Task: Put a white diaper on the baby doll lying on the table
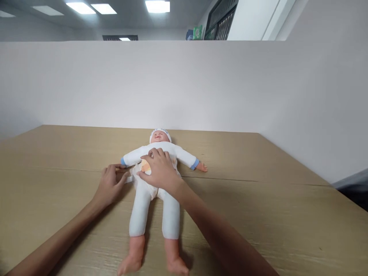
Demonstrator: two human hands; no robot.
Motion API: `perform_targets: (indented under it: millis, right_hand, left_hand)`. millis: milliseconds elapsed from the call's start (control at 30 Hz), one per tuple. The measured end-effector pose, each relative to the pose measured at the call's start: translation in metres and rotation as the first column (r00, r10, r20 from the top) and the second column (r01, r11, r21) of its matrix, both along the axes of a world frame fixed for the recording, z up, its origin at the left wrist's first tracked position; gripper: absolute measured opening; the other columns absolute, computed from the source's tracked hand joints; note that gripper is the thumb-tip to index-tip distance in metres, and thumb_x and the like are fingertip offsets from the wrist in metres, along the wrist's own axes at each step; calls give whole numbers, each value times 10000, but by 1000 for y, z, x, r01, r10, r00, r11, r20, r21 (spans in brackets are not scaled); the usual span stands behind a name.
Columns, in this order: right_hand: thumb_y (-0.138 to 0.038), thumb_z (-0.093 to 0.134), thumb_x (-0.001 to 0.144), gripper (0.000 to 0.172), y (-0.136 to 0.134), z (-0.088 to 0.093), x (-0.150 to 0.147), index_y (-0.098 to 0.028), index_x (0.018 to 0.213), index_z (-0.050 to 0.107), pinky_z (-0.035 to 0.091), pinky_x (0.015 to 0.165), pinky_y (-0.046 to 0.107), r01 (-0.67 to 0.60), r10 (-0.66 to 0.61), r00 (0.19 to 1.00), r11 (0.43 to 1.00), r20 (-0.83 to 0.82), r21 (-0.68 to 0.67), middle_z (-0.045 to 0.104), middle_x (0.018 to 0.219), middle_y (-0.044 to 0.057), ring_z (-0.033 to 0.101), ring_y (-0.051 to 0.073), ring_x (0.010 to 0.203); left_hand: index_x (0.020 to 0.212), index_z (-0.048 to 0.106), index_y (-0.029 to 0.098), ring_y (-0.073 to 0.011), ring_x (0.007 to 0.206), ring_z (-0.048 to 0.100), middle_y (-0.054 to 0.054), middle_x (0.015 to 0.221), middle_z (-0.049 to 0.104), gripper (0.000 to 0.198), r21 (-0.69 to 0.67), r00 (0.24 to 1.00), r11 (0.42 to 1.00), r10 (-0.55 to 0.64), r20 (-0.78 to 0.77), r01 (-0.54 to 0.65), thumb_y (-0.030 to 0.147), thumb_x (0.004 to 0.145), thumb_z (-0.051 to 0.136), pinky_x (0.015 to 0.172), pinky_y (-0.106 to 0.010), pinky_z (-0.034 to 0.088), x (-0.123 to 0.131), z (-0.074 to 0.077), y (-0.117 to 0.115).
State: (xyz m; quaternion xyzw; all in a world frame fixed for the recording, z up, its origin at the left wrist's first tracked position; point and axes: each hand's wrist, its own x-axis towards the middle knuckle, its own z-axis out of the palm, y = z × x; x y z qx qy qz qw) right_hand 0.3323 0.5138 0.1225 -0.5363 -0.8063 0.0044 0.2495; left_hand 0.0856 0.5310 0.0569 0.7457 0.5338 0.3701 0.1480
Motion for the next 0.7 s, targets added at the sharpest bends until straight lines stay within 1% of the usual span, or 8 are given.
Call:
perform_targets:
  millis: [67, 133, 267, 333, 400, 467, 600, 700]
  right_hand:
    - [-638, 801, 891, 556, 13, 6, -6, -270, 1308, 784, 419, 1070, 556, 8, -4, 998, 998, 67, -69, 640, 1298, 150, 547, 366, 1196]
    - [-673, 761, 908, 484, 24, 12, -12, -287, 1191, 833, 395, 1090, 556, 0, 18, 993, 988, 114, -156, 638, 1265, 145, 534, 364, 1206]
    - [-541, 791, 907, 272, 40, 16, -17, -274, 924, 844, 378, 1091, 542, -42, 76, 989, 966, 125, -255, 685, 1185, 118, 556, 362, 1195]
    - [-459, 776, 927, 201, 46, 15, -16, -265, 894, 817, 390, 1064, 522, -31, 58, 994, 963, 93, -268, 723, 1149, 97, 581, 355, 1175]
    - [-426, 701, 988, 202, 50, 13, -13, -260, 913, 788, 407, 1030, 484, -3, 15, 999, 961, 40, -277, 760, 1111, 75, 611, 335, 1149]
    - [-404, 653, 1023, 204, 53, 12, -11, -255, 929, 756, 427, 980, 426, 16, -23, 1000, 959, -20, -282, 787, 1077, 51, 643, 301, 1105]
    - [-356, 711, 983, 116, 53, 8, -9, -254, 928, 703, 427, 883, 362, 29, -58, 993, 962, -100, -271, 805, 1049, 22, 664, 270, 1033]
    - [-305, 736, 951, 91, 53, 2, -10, -252, 903, 679, 416, 886, 367, 33, -69, 988, 968, -136, -249, 795, 1011, 21, 661, 274, 1012]
  left_hand:
    - [1121, 617, 215, -364, 1149, 572, -120, 1188, 679, 380, -54, 991, 998, 12, -132, -19, 577, 1029, 547, 1072, -564, 416, -5, -8, -4]
    - [1065, 631, 226, -369, 1149, 565, -112, 1191, 680, 377, -118, 982, 993, -5, -190, -17, 593, 1009, 567, 1065, -567, 393, -2, -10, -5]
    - [975, 647, 227, -395, 1222, 537, -111, 1168, 681, 292, -212, 986, 977, -61, -155, 28, 512, 920, 680, 1058, -559, 365, 10, -8, 0]
    - [906, 661, 227, -401, 1219, 541, -103, 1124, 690, 266, -252, 990, 967, -76, -119, 44, 490, 899, 698, 1044, -548, 369, 12, -8, 3]
    - [848, 658, 226, -397, 1206, 547, -96, 1095, 702, 254, -290, 993, 955, -92, -69, 69, 473, 894, 699, 1025, -526, 378, 11, -7, 7]
    - [843, 632, 225, -366, 1138, 582, -87, 1036, 716, 237, -321, 994, 941, -109, 0, 103, 449, 907, 681, 985, -489, 403, 9, -5, 12]
    - [961, 562, 231, -243, 832, 653, -36, 860, 716, 255, -388, 967, 893, -158, 201, 227, 482, 994, 590, 803, -372, 469, 2, 3, 19]
    - [1075, 542, 229, -208, 819, 680, -24, 867, 724, 296, -383, 922, 871, -176, 344, 309, 521, 1033, 568, 762, -323, 478, 2, 12, 23]
